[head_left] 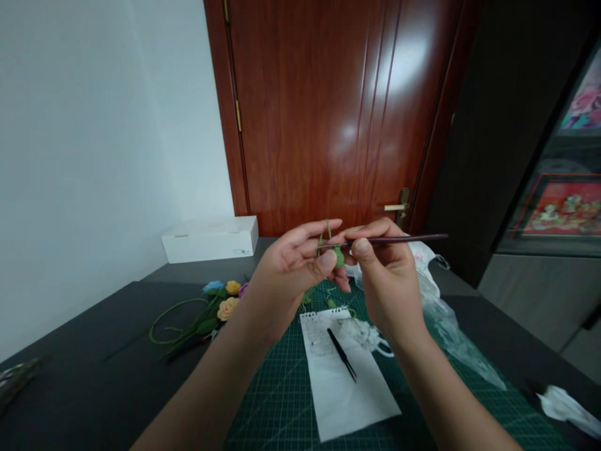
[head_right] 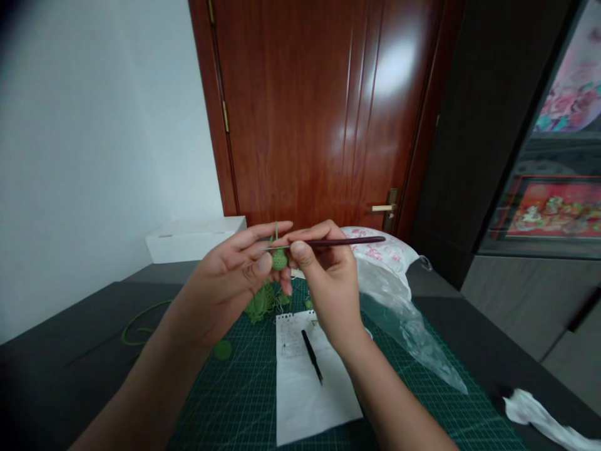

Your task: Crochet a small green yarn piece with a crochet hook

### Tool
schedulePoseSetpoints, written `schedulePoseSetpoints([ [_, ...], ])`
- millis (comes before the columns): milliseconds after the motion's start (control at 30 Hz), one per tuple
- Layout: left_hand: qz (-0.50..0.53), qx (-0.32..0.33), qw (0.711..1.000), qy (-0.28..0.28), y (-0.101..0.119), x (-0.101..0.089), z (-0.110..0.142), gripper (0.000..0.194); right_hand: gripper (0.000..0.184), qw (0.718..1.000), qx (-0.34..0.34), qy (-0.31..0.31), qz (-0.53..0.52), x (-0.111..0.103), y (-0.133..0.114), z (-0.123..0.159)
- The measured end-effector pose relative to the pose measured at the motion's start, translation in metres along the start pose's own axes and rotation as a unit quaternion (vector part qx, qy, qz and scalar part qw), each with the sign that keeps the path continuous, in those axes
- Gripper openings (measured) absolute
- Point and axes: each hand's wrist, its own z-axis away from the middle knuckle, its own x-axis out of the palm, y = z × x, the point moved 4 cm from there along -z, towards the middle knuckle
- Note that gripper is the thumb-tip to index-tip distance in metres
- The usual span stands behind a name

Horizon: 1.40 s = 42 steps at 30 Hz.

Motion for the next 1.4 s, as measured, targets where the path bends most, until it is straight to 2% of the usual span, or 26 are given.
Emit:
schedulePoseSetpoints([
  [100, -0.010, -0.017, 1.000, 0.016, -0.005, -0.005, -0.004, 0.038, 0.016, 0.998, -0.013, 0.018, 0.056, -0.006, 0.002, -0.003],
  [233, -0.015, -0.015, 0.999, 0.035, -0.008, -0.008, -0.007, 0.036, 0.016, 0.995, -0.008, 0.008, 0.101, -0.010, 0.004, -0.004],
  [433, -0.018, -0.014, 0.999, 0.043, -0.014, -0.011, -0.010, 0.035, 0.016, 0.996, 0.014, -0.011, 0.083, -0.011, 0.009, -0.008],
  [567, -0.036, -0.013, 0.999, 0.030, -0.024, -0.017, -0.016, 0.033, 0.024, 0.995, 0.076, -0.018, 0.055, -0.017, 0.027, -0.006],
  [633, -0.036, -0.026, 0.999, 0.020, -0.036, -0.020, -0.014, 0.033, 0.026, 0.994, 0.104, -0.012, 0.037, -0.025, 0.038, 0.003],
  [700, -0.037, -0.067, 0.997, 0.019, -0.054, -0.025, -0.006, 0.037, 0.027, 0.990, 0.140, -0.001, 0.015, -0.034, 0.050, 0.021],
  [800, -0.011, -0.118, 0.992, 0.032, -0.085, -0.033, 0.018, 0.038, 0.027, 0.981, 0.192, 0.029, 0.008, -0.048, 0.067, 0.057],
  [933, 0.006, -0.133, 0.989, 0.065, -0.111, -0.047, 0.050, 0.035, 0.029, 0.973, 0.230, 0.027, 0.022, -0.052, 0.083, 0.094],
  [1133, 0.006, -0.145, 0.987, 0.069, -0.116, -0.066, 0.063, 0.038, 0.027, 0.970, 0.241, 0.012, 0.010, -0.044, 0.098, 0.107],
  [1400, 0.031, -0.173, 0.982, 0.063, -0.127, -0.066, 0.068, 0.043, 0.018, 0.964, 0.261, 0.039, -0.029, -0.048, 0.103, 0.116],
])
